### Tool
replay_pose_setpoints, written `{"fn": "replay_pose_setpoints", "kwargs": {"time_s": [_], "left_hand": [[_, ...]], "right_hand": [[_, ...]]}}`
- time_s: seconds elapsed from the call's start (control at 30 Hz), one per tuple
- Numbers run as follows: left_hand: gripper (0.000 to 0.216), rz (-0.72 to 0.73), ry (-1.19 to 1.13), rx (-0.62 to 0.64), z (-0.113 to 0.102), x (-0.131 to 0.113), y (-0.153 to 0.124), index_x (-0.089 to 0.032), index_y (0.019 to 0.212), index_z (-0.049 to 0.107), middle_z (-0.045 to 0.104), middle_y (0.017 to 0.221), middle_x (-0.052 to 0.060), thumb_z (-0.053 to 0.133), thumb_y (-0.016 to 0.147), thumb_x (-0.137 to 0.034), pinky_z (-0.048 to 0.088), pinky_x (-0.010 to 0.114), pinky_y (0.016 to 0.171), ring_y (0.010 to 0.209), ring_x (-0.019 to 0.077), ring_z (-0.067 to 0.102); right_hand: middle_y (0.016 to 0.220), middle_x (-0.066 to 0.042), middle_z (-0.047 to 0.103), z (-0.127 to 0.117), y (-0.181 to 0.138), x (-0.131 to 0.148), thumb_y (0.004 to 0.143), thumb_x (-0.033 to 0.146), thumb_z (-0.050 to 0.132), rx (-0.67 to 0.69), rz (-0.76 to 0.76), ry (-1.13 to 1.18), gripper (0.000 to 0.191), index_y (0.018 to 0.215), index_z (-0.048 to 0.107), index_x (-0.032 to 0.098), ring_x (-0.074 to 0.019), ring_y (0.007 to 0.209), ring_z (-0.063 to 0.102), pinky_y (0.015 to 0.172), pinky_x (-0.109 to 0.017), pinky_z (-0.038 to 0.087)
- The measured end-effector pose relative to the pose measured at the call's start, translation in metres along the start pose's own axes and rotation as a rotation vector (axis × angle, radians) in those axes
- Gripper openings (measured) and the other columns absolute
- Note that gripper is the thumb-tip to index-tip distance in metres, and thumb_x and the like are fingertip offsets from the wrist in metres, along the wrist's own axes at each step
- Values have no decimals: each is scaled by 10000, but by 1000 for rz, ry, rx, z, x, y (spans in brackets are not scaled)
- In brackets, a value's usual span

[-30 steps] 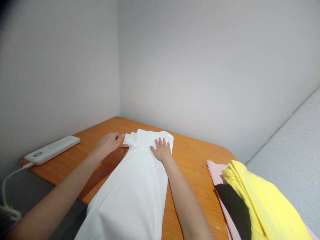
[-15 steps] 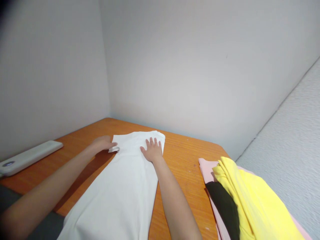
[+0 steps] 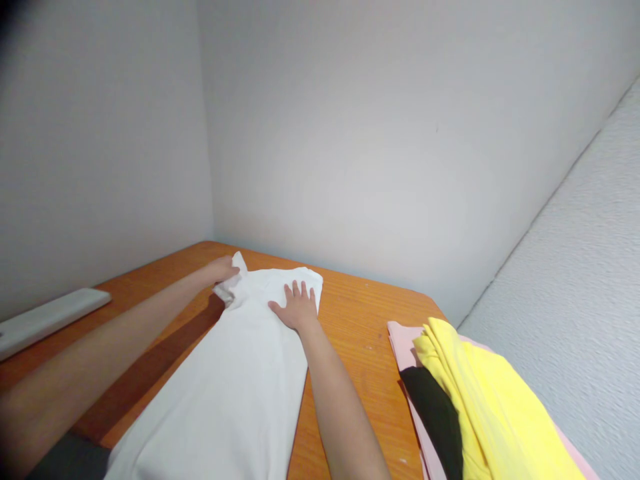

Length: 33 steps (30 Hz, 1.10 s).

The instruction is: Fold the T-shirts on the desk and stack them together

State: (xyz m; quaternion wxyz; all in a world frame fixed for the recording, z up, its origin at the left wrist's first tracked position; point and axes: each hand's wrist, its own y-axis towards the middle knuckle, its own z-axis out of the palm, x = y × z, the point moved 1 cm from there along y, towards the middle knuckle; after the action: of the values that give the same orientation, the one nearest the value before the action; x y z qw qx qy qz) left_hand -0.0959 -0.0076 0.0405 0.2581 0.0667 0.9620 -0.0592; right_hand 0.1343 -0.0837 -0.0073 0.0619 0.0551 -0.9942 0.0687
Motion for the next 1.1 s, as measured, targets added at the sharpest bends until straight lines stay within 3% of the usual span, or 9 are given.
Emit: {"fn": "replay_pose_setpoints", "kwargs": {"time_s": [0.23, 0.3, 0.4, 0.5, 0.57, 0.73, 0.83, 0.97, 1.1], "left_hand": [[433, 471, -50, 67, 6, -59, -38, -142, 1279, 520, 673, 1188, 96, 535, 900, -350, 481, 256, 874, 1047, 200, 645], [457, 561, -28, 116, 13, -53, -57, -127, 1278, 540, 615, 1303, 116, 577, 862, -311, 432, 283, 998, 1177, 223, 588], [542, 633, 31, 190, 27, -26, -80, -107, 1329, 524, 460, 1472, 152, 600, 797, -169, 320, 335, 1129, 1355, 259, 436], [595, 674, 111, 236, 43, 5, -90, -126, 1430, 428, 306, 1558, 133, 452, 840, -53, 265, 367, 1172, 1436, 221, 307], [607, 691, 151, 237, 51, 18, -91, -148, 1475, 363, 270, 1574, 102, 320, 884, -19, 250, 367, 1180, 1450, 178, 268], [606, 730, 259, 190, 58, 17, -86, -147, 1482, 349, 263, 1578, 98, 265, 901, 2, 257, 355, 1173, 1457, 165, 244], [554, 716, 338, 44, 49, 6, -98, -163, 1427, 442, 320, 1560, 109, 333, 901, -27, 210, 437, 1187, 1457, 221, 257], [479, 607, 168, -281, 27, 11, -174, -163, 1416, 435, 349, 1548, 124, 410, 938, -166, 228, 453, 1181, 1438, 253, 290], [298, 301, -230, -452, 26, 56, -289, -210, 1149, 580, 646, 1193, 82, 427, 963, -385, 444, 365, 1007, 1138, 232, 583]], "right_hand": [[1576, -98, 269, -4, 10, -18, 995, 457, -78, -267, 143, 376, 704, 1530, 218, 110, -135, 1450, 232, 1167, -307, 203], [1581, -88, 261, -5, 12, -21, 996, 437, -85, -286, 149, 385, 688, 1536, 197, 117, -116, 1449, 226, 1160, -274, 209], [1590, -58, 242, -5, 10, -18, 1015, 480, 135, -268, 103, 362, 618, 1536, 222, 159, -146, 1462, 196, 1174, -290, 177], [1599, -47, 213, -3, 6, -11, 967, 505, 368, -156, 13, 202, 617, 1511, 313, 219, -230, 1479, 135, 1190, -399, 110], [1591, -59, 238, -1, 4, -8, 965, 507, 371, -90, -17, 91, 588, 1486, 370, 235, -263, 1477, 132, 1186, -453, 80], [1581, -77, 267, -3, 6, -5, 992, 504, 308, -53, -24, -12, 573, 1493, 352, 228, -262, 1469, 165, 1173, -463, 112], [1565, -113, 295, -11, 4, -1, 995, 423, 357, -157, -53, -36, 530, 1459, 398, 170, -255, 1453, 206, 1167, -432, 151], [1468, -167, 423, -34, -23, -1, 956, 258, 423, -388, -119, -43, 421, 1346, 501, 120, -258, 1378, 334, 1142, -422, 228], [1302, -161, 563, -69, -100, 5, 913, 227, 469, -456, -169, 89, 349, 1240, 554, 139, -262, 1230, 490, 1033, -404, 376]]}}
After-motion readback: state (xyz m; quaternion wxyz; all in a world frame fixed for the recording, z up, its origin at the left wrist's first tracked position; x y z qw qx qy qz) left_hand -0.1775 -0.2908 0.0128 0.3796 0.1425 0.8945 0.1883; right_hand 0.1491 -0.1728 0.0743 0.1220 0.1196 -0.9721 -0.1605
